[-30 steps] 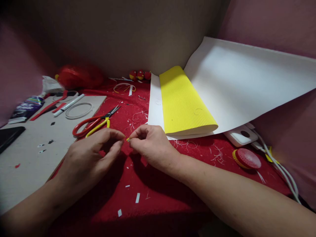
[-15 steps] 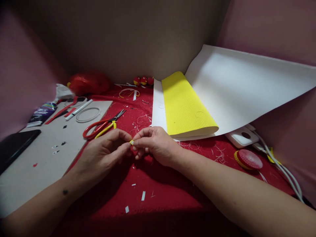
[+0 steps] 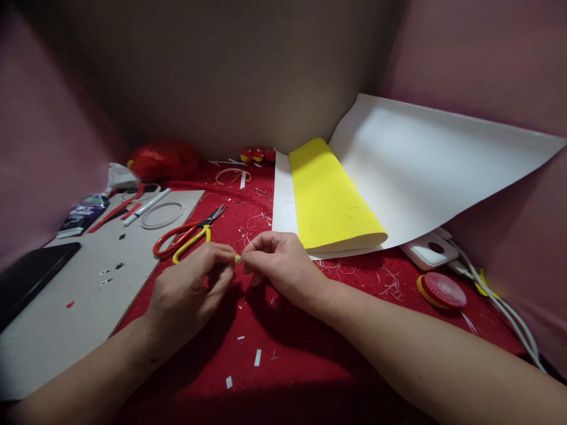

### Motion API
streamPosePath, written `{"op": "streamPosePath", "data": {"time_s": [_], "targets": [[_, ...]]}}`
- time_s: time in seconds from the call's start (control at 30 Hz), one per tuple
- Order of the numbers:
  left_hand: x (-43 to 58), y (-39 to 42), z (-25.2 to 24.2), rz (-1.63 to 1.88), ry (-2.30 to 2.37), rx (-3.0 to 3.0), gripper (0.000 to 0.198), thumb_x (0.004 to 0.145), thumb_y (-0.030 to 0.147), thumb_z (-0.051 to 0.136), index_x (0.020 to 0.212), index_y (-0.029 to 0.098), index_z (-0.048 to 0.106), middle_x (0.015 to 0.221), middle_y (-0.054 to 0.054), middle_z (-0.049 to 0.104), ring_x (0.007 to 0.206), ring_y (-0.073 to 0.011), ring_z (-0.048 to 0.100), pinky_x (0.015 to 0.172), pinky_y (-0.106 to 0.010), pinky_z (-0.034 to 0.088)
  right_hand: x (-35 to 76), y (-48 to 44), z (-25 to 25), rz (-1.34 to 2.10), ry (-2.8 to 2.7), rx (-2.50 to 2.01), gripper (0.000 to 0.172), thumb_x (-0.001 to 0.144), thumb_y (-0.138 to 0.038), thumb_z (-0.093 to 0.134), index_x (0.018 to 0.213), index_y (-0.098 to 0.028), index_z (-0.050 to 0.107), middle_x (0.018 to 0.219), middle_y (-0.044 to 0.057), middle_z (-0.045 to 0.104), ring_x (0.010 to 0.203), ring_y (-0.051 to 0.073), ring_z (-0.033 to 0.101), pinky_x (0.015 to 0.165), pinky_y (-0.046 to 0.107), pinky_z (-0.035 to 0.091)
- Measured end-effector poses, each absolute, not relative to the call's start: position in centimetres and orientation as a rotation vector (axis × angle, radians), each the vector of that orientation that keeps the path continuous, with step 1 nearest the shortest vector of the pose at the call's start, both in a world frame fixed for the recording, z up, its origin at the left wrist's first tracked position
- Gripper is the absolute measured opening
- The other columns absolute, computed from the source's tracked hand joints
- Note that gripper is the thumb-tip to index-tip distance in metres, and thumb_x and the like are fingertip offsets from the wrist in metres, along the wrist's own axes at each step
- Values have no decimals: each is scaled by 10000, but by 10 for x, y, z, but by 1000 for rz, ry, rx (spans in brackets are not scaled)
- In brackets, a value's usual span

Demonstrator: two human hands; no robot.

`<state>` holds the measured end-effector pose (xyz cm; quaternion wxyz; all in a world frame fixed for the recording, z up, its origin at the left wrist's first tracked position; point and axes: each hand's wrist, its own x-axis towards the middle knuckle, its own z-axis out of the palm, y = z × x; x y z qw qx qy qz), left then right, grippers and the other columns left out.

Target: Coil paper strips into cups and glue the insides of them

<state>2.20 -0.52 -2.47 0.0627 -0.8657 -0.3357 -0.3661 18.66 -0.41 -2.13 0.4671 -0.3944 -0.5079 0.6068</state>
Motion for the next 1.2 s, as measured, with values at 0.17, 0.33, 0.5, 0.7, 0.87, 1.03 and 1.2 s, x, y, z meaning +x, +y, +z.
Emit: {"op": "streamPosePath", "data": {"time_s": [0.17, 0.33, 0.5, 0.7, 0.87, 1.03, 1.2], "targets": [[21, -5, -28, -972, -970, -2510, 59, 799, 95, 527, 846, 130, 531, 814, -50, 628, 768, -142, 626, 625, -227, 467, 185, -9, -18, 1393, -1241, -1048, 42, 670, -154, 593, 630, -143, 589, 486, -46, 530, 414, 63, 482, 448, 198, 391], [21, -5, -31, -950, -917, -2488, 9, 842, 139, 511, 844, 148, 510, 867, -69, 643, 772, -141, 633, 626, -227, 480, 182, -9, -20, 1705, -1133, -1004, 153, 674, -270, 631, 623, -129, 598, 530, 3, 591, 392, 96, 531, 396, 215, 403], [20, -5, -33, -911, -882, -2521, 40, 860, 136, 480, 846, 159, 511, 917, -74, 644, 840, -139, 629, 669, -221, 488, 182, -7, -21, 1761, -1021, -978, 185, 643, -289, 676, 625, -122, 598, 521, 9, 597, 366, 91, 526, 368, 200, 398], [21, -4, -32, -948, -930, -2567, 48, 843, 116, 506, 855, 161, 517, 919, -52, 634, 824, -118, 620, 644, -193, 473, 183, -6, -22, 1800, -977, -980, 108, 667, -208, 641, 617, -130, 585, 502, 5, 598, 345, 87, 521, 344, 186, 390], [19, -4, -32, -971, -980, -2583, 64, 830, 109, 522, 864, 163, 531, 892, -35, 634, 778, -111, 609, 634, -195, 470, 184, -6, -22, 1795, -993, -961, 83, 662, -176, 621, 607, -127, 583, 483, 4, 596, 343, 89, 521, 336, 180, 375], [21, -6, -28, -1024, -998, -2662, 93, 813, 75, 526, 871, 147, 539, 862, -31, 623, 796, -107, 601, 684, -202, 472, 185, -6, -21, 1799, -1008, -983, 94, 669, -167, 603, 589, -122, 582, 469, 1, 580, 337, 81, 502, 326, 175, 354], [24, -9, -23, -1149, -1094, -2758, 90, 819, 75, 508, 861, 144, 547, 815, -19, 614, 739, -93, 594, 674, -202, 477, 185, -4, -24, 1810, -1023, -948, 89, 656, -175, 618, 594, -118, 591, 471, 1, 580, 344, 81, 502, 362, 191, 386]]}}
